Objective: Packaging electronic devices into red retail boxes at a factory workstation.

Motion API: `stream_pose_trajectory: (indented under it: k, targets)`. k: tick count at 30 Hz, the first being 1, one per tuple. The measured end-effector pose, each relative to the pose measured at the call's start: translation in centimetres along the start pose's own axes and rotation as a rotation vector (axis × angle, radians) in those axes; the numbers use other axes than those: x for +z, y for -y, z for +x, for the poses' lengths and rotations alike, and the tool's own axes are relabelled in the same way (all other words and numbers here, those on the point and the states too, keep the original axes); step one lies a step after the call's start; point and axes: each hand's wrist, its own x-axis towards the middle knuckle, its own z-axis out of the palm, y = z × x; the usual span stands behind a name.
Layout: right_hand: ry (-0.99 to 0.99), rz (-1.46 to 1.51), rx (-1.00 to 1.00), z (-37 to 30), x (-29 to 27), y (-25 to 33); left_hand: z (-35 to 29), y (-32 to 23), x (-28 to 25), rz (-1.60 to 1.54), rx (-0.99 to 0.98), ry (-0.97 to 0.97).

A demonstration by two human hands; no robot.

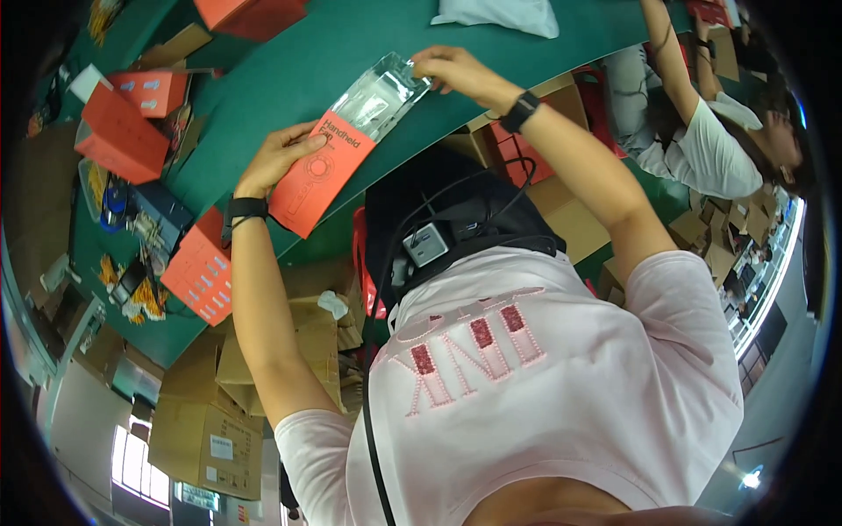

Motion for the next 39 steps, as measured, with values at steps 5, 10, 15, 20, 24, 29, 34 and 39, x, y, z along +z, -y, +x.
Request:
stream_pose_trajectory:
  k: [5,10,15,20,24,29,34,39]
  targets:
    - [-0.157,0.016,-0.039,0.7,-0.8,-1.9,2.2,-0.5,-1.2,0.256,0.118,0.01]
    - [-0.295,-0.549,-0.32,-2.1,-2.8,-1.0,0.3,-0.2,-0.3,0.451,0.123,-0.259]
    - [-0.649,-1.121,-0.426,-0.6,-11.3,-3.0,-2.0,-4.6,6.4,0.389,0.417,-0.641]
    - [-0.385,-0.904,-0.402,1.8,-13.7,-4.9,0.3,-9.9,16.8,-0.307,0.272,-0.084]
    - [-0.258,-0.568,-0.297,-4.8,-9.4,1.1,3.6,-11.3,21.2,-0.692,0.079,-0.105]
    - [-0.198,-0.202,-0.299,-10.8,-4.0,4.3,5.0,-14.5,24.3,-0.921,0.472,-0.396]
    - [0.519,0.354,-0.007,-10.7,-6.0,4.4,2.1,-12.0,21.0,-0.982,0.568,-0.076]
    - [0.917,0.567,0.135,-10.0,-5.8,0.6,-5.4,-12.3,19.7,0.058,0.624,0.295]
